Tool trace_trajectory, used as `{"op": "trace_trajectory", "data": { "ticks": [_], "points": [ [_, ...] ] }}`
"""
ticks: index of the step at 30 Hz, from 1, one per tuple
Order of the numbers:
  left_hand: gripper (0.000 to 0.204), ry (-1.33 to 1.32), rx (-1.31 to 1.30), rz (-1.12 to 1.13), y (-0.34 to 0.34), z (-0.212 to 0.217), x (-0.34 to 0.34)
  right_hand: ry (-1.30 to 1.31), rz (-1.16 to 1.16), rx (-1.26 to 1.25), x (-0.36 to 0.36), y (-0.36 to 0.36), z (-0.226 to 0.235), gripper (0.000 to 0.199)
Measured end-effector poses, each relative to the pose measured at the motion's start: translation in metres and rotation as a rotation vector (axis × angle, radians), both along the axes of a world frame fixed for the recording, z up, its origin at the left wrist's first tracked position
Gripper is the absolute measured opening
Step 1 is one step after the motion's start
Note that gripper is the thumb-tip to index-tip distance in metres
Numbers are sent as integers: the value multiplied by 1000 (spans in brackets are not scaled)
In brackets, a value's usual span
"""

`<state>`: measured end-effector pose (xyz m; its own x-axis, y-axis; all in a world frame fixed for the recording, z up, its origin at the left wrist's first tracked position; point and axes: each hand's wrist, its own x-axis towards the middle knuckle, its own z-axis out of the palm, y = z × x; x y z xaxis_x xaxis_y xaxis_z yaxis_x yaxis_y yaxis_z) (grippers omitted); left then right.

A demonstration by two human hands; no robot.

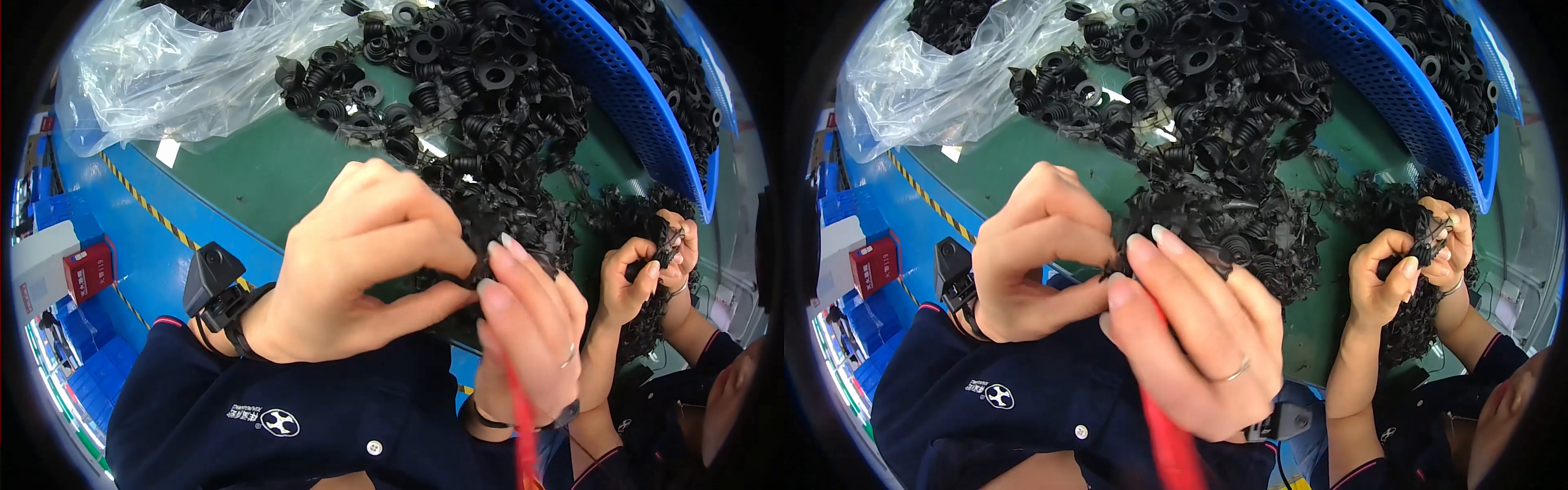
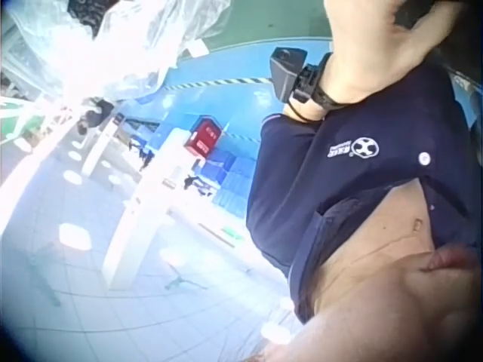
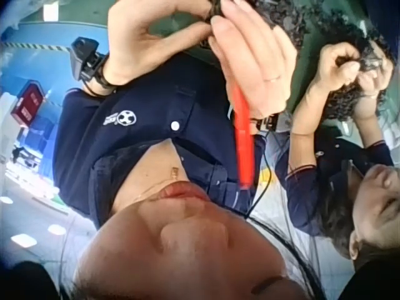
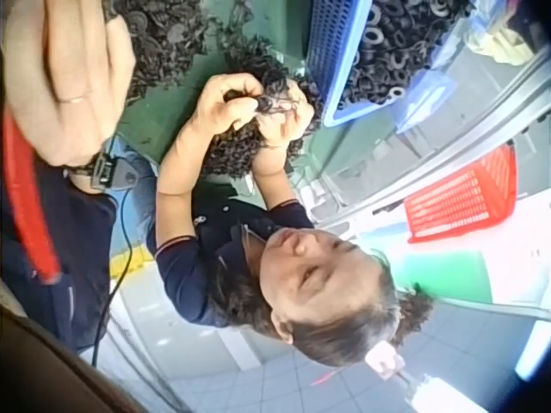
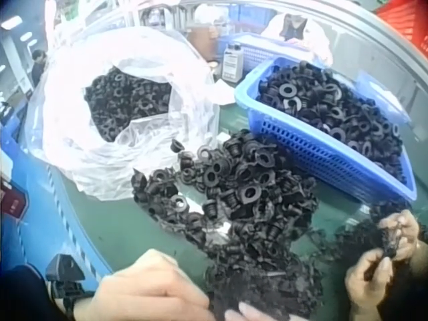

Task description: Trim excess plastic flash from molded rubber or plastic components using a hand tool.

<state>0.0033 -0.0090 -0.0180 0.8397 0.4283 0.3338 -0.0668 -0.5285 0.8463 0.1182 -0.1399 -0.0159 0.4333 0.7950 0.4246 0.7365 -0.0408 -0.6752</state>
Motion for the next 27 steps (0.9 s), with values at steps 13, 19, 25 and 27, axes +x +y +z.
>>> {"op": "trace_trajectory", "data": {
  "ticks": [13,19,25,27],
  "points": [
    [20,-116,-862,-1,-10,-12,-2,856,-142,377,-7,24,-9,29],
    [18,-78,-744,-49,-15,-6,7,784,-150,230,-16,41,-7,40],
    [29,-113,370,43,-2,-5,3,330,-231,211,-11,44,-12,35],
    [32,-101,349,55,-10,-5,5,364,-205,207,-10,39,-9,33]
  ]
}}
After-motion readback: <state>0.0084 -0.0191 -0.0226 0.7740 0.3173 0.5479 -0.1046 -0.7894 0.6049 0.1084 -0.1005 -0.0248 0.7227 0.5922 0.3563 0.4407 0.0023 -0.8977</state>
